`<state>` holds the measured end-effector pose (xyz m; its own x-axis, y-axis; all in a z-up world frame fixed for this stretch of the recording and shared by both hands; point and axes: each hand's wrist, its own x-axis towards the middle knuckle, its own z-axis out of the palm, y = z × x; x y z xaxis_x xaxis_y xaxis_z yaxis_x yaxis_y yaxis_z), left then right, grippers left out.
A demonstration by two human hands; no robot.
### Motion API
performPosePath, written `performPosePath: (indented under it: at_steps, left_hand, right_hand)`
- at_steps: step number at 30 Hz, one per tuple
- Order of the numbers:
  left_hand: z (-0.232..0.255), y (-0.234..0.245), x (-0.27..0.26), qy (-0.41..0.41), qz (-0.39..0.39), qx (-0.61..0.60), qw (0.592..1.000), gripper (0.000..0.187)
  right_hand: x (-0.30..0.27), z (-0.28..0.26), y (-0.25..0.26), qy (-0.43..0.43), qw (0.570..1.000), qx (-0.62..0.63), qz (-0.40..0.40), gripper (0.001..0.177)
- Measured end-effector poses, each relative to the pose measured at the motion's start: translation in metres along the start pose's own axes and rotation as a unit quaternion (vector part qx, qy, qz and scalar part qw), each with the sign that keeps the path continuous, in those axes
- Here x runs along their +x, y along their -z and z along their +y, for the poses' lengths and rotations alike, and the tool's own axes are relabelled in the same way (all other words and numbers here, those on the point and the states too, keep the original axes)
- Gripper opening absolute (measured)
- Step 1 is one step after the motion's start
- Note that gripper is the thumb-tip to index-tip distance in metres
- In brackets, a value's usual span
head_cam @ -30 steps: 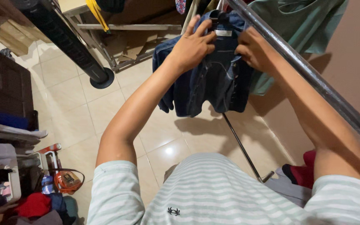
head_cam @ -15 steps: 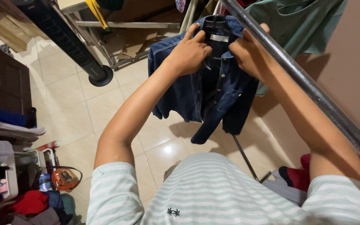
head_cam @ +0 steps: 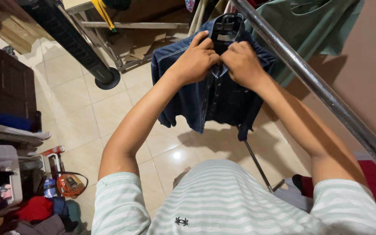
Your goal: The person picks up clothes from a pile on the floor, places them on hangers, and hangs them on a metal clothing rack. They handle a green t-shirt, a red and white polo shirt, and a denim jacket, buttoning the jacket before hanging it.
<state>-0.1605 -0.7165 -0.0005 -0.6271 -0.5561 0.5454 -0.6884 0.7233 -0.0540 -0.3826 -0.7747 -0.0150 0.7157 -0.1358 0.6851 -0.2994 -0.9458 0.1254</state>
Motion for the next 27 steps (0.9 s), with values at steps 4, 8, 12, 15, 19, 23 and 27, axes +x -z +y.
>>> performPosePath:
  at_steps: [4,8,12,15,19,23,27]
  left_hand:
    - [0.0,0.008,-0.002,0.018,-0.013,-0.008,1.0,0.019]
    - [-0.003,0.009,0.0,0.029,-0.024,-0.052,0.998,0.022]
    - [-0.008,0.005,0.0,0.011,-0.024,-0.032,0.999,0.024]
    - [-0.014,0.0,0.002,0.022,-0.022,-0.043,0.999,0.022]
    - [-0.019,-0.007,0.0,0.046,0.003,-0.076,0.996,0.025]
    - [-0.021,-0.016,0.002,0.038,0.053,-0.102,0.993,0.024]
    - [-0.02,-0.022,0.001,0.089,0.032,-0.106,0.99,0.023]
  right_hand:
    - [0.005,0.008,0.005,-0.084,0.988,0.121,-0.04,0.019]
    - [0.009,0.02,0.012,-0.144,0.966,0.187,-0.104,0.021]
    - [0.011,0.02,0.014,-0.117,0.97,0.187,-0.105,0.025]
    - [0.01,0.021,0.012,-0.178,0.948,0.225,-0.138,0.028]
    - [0.007,0.023,0.005,-0.194,0.945,0.238,-0.11,0.022]
    - [0.004,0.028,0.001,-0.2,0.937,0.271,-0.09,0.019]
    - [0.004,0.024,0.005,-0.197,0.928,0.307,-0.074,0.018]
